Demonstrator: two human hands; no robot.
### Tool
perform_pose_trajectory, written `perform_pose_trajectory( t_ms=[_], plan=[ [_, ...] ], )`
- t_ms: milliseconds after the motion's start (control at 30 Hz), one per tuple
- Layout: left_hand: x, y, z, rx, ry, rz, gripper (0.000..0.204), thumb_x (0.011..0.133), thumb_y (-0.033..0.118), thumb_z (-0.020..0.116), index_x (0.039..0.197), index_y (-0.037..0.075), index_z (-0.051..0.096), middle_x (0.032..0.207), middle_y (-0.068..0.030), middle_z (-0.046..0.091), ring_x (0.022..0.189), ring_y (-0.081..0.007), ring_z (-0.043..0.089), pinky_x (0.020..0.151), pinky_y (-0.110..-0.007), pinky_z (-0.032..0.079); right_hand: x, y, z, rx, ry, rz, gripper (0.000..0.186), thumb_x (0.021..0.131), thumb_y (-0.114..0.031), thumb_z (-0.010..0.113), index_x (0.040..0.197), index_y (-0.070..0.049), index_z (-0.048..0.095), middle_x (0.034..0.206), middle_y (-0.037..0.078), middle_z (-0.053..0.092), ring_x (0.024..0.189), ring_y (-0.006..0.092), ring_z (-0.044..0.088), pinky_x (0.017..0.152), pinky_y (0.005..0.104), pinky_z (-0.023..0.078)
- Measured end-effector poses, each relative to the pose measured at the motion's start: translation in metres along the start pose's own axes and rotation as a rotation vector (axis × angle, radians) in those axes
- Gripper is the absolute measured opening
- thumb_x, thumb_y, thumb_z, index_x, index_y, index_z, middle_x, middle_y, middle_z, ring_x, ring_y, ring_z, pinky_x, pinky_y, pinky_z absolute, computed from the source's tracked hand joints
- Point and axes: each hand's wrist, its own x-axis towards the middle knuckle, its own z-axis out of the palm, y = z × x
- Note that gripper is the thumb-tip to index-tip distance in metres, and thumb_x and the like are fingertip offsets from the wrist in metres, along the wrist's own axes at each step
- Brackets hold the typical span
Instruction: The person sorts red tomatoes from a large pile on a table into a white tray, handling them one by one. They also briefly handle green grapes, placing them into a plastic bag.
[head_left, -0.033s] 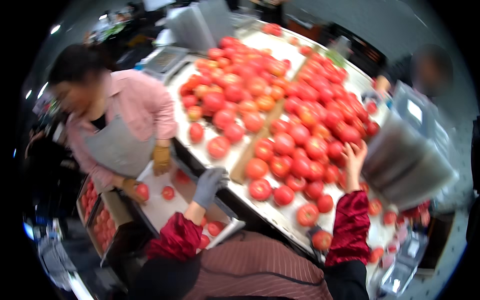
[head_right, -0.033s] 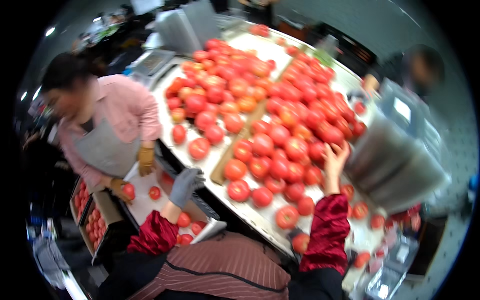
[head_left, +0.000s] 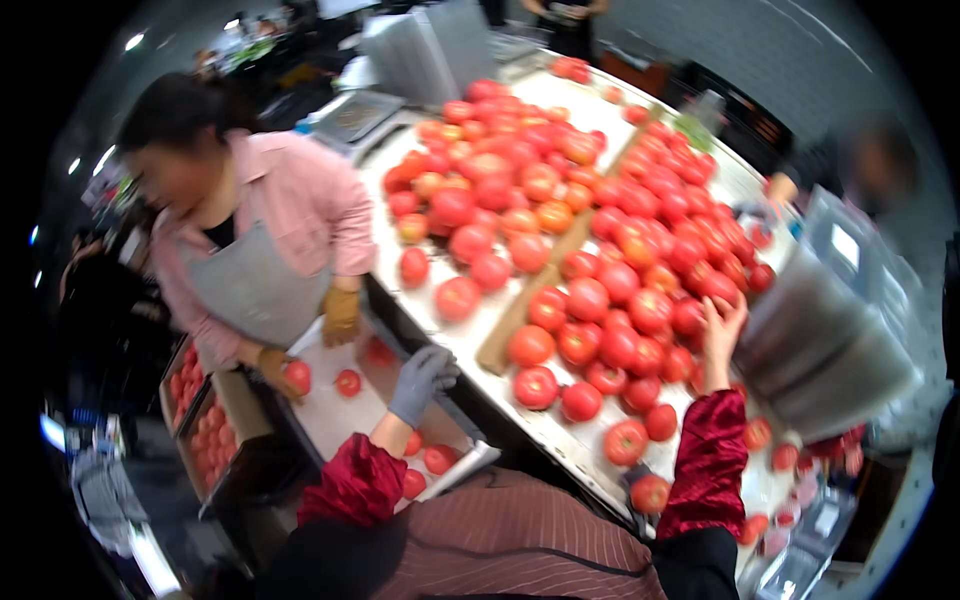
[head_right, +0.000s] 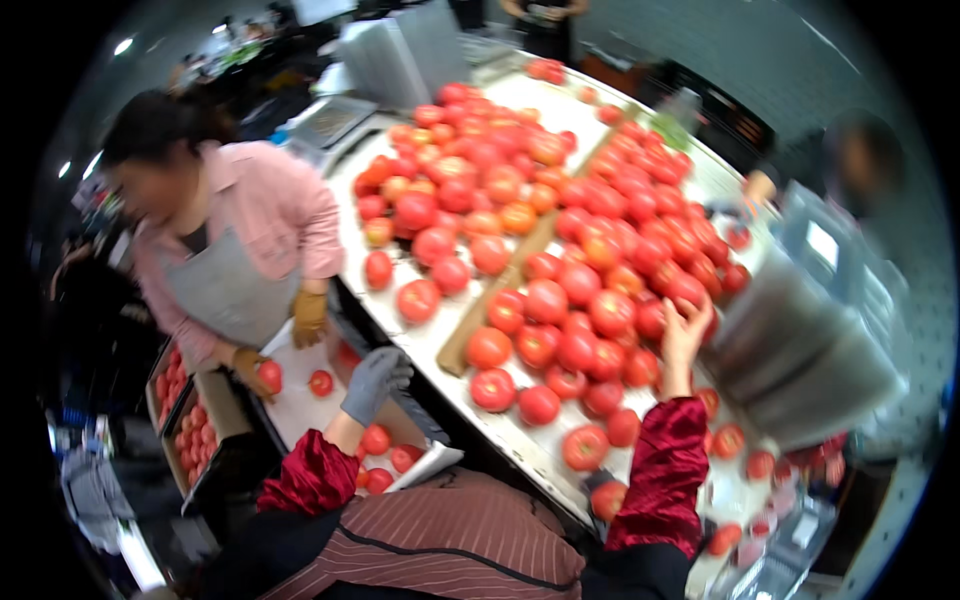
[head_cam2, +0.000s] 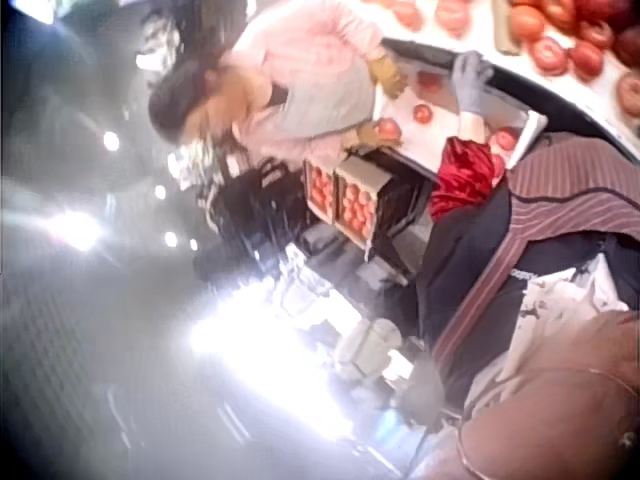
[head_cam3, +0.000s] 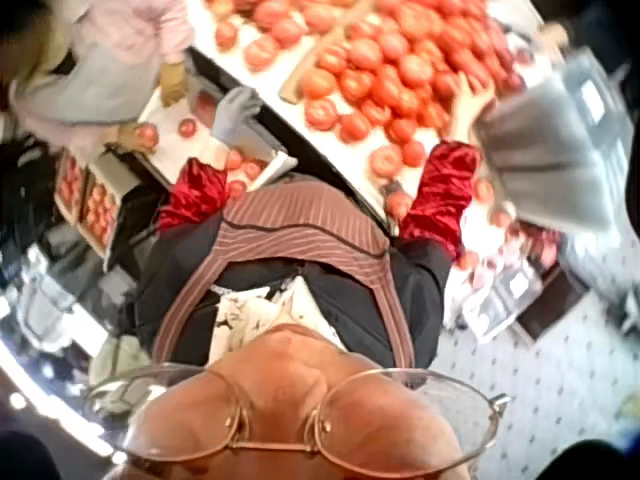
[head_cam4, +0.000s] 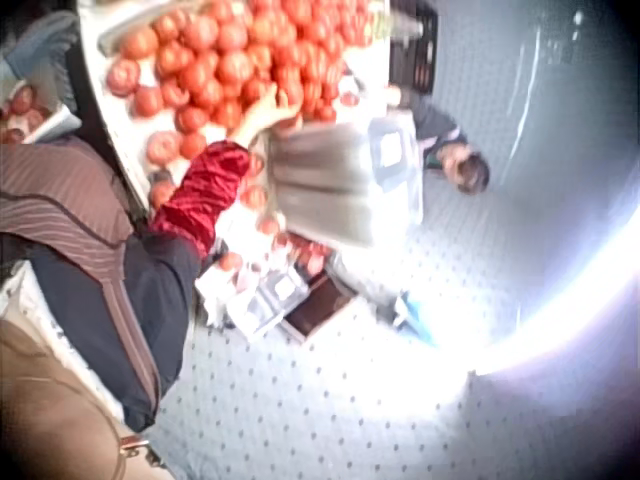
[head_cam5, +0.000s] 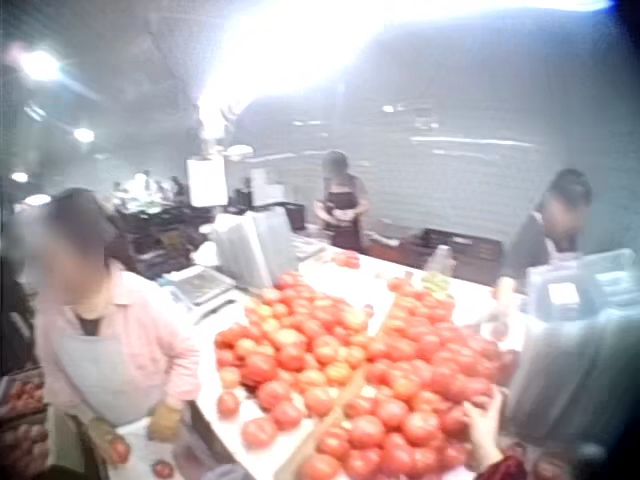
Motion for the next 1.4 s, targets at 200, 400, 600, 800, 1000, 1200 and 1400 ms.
perform_pose_trajectory(
  t_ms=[200,400,600,800,1000,1200,1400],
  plan=[
    [-0.07,-0.036,-0.152,-0.107,0.395,0.056,0.025,0.089,0.02,0.058,0.106,0.001,0.057,0.094,-0.0092,0.063,0.08,-0.0184,0.063,0.069,-0.028,0.051,0.102,0.028,0.0,-0.465,0.023,-0.376,0.079,0.081,-0.013,0.071,0.141,-0.001,0.02,0.119,0.014,0.049,0.098,0.0191,0.053,0.085,0.0313,0.046],
    [-0.118,-0.05,-0.197,-0.028,0.731,0.023,0.027,0.086,0.024,0.061,0.105,0.004,0.059,0.094,-0.0071,0.063,0.081,-0.0166,0.063,0.069,-0.028,0.05,0.064,-0.027,0.041,-0.306,-0.096,-0.031,0.071,0.085,-0.011,0.066,0.139,-0.001,0.023,0.115,0.012,0.05,0.102,0.0218,0.054,0.086,0.0378,0.048],
    [-0.069,-0.148,-0.199,0.851,0.394,-0.263,0.042,0.078,0.025,0.067,0.113,0.006,0.056,0.102,-0.0094,0.06,0.091,-0.0247,0.06,0.077,-0.033,0.049,-0.037,-0.034,0.086,-0.199,-0.452,0.003,0.053,0.09,-0.006,0.058,0.137,-0.006,0.033,0.107,0.008,0.053,0.088,0.0166,0.058,0.079,0.0305,0.05],
    [-0.012,-0.212,-0.179,1.728,0.163,-0.11,0.056,0.071,0.015,0.064,0.124,0.012,0.048,0.13,-0.0142,0.041,0.109,-0.0326,0.048,0.086,-0.042,0.046,-0.137,-0.035,0.11,-0.28,-0.769,0.098,0.057,0.086,0.003,0.057,0.137,-0.006,0.033,0.105,0.007,0.051,0.085,0.0128,0.056,0.079,0.0258,0.048],
    [0.012,-0.197,-0.19,1.298,0.239,-0.224,0.059,0.069,0.016,0.068,0.124,0.017,0.047,0.124,-0.0162,0.045,0.108,-0.036,0.05,0.089,-0.045,0.046,-0.18,-0.037,0.106,-0.356,-0.83,0.135,0.059,0.084,0.003,0.059,0.137,-0.007,0.034,0.106,0.006,0.051,0.089,0.0114,0.054,0.079,0.0243,0.046],
    [-0.022,-0.125,-0.157,-0.552,-0.15,-0.031,0.084,0.07,0.043,0.07,0.138,0.007,0.034,0.133,-0.0156,0.044,0.119,-0.0356,0.047,0.094,-0.047,0.043,-0.21,-0.042,0.121,-0.247,-0.855,0.274,0.062,0.082,0.003,0.062,0.137,-0.005,0.033,0.108,0.008,0.048,0.087,0.0124,0.055,0.077,0.0246,0.047],
    [-0.049,-0.041,-0.055,-0.662,-0.294,0.041,0.09,0.073,0.072,0.05,0.133,0.006,0.039,0.132,-0.021,0.044,0.113,-0.0389,0.05,0.086,-0.049,0.046,-0.236,-0.059,0.158,-0.281,-0.972,-0.019,0.082,0.073,-0.007,0.075,0.14,-0.005,0.026,0.119,0.012,0.045,0.094,0.02,0.058,0.083,0.031,0.048]
  ],
)
